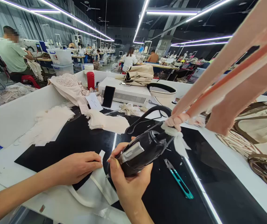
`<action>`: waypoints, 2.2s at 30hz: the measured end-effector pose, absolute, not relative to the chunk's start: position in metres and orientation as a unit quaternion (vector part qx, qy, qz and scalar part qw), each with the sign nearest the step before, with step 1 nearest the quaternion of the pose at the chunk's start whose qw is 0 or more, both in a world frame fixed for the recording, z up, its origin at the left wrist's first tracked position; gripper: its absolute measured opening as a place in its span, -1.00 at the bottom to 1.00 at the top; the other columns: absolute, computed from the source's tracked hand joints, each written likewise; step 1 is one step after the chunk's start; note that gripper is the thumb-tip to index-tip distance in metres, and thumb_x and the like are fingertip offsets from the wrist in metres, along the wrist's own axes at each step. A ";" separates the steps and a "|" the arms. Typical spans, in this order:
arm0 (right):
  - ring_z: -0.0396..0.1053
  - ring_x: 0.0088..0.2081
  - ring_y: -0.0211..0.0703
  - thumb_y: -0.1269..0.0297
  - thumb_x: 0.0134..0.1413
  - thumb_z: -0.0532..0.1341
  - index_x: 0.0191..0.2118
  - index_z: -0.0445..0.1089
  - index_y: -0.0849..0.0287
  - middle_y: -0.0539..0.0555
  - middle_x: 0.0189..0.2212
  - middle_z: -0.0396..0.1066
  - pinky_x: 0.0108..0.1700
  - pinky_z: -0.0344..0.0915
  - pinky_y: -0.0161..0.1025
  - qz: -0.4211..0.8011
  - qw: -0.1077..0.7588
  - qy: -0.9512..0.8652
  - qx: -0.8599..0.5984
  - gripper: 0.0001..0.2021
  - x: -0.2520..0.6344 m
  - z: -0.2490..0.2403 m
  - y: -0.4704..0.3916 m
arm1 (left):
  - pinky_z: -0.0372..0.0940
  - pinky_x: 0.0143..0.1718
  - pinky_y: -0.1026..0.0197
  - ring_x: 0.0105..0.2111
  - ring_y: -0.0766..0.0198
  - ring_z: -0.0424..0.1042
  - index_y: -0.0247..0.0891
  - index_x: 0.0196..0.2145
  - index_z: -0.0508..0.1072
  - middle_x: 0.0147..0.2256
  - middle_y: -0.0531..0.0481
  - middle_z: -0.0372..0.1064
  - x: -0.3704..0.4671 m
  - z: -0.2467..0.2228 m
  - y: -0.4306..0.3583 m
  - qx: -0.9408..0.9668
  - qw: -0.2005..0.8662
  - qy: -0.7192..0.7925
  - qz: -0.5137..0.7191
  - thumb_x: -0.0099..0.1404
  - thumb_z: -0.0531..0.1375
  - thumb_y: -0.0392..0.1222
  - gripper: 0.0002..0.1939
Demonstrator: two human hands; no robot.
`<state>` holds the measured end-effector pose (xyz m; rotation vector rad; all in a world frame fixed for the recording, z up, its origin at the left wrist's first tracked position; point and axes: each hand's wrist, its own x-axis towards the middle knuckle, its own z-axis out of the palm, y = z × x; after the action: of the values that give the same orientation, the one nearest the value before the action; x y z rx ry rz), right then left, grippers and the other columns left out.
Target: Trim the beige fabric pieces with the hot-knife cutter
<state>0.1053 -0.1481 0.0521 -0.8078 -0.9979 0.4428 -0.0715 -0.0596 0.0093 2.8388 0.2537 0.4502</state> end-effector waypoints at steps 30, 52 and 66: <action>0.42 -0.46 -0.21 0.34 0.19 0.40 0.11 0.29 -0.02 -0.06 -0.35 0.43 -0.37 0.49 -0.18 0.180 0.788 -0.439 -0.393 -0.57 0.104 0.058 -0.142 | 0.35 0.16 -0.12 -0.01 0.07 0.46 -0.11 0.11 0.40 0.04 -0.20 0.31 -0.076 0.003 -0.071 0.986 0.046 0.075 0.142 0.48 0.19 -0.01 -0.69; 0.40 -0.48 -0.21 0.39 0.19 0.36 0.06 0.27 0.00 -0.09 -0.36 0.43 -0.39 0.45 -0.17 0.191 0.783 -0.449 -0.387 -0.61 0.100 0.056 -0.126 | 0.33 0.17 -0.12 -0.01 0.09 0.44 -0.09 0.07 0.40 0.02 -0.14 0.31 -0.074 0.001 -0.073 0.983 0.072 0.089 0.141 0.45 0.24 -0.01 -0.70; 0.39 -0.48 -0.22 0.38 0.18 0.36 0.07 0.28 -0.01 -0.09 -0.37 0.43 -0.41 0.44 -0.20 0.186 0.788 -0.437 -0.392 -0.60 0.099 0.057 -0.117 | 0.31 0.21 -0.11 -0.01 0.09 0.43 -0.10 0.08 0.41 0.03 -0.15 0.31 -0.074 0.000 -0.074 0.982 0.077 0.090 0.147 0.45 0.23 0.00 -0.69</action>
<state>0.0989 -0.1173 0.0575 -0.8455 -0.9405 0.4013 -0.0737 -0.0735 0.0000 2.9426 0.2706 0.4411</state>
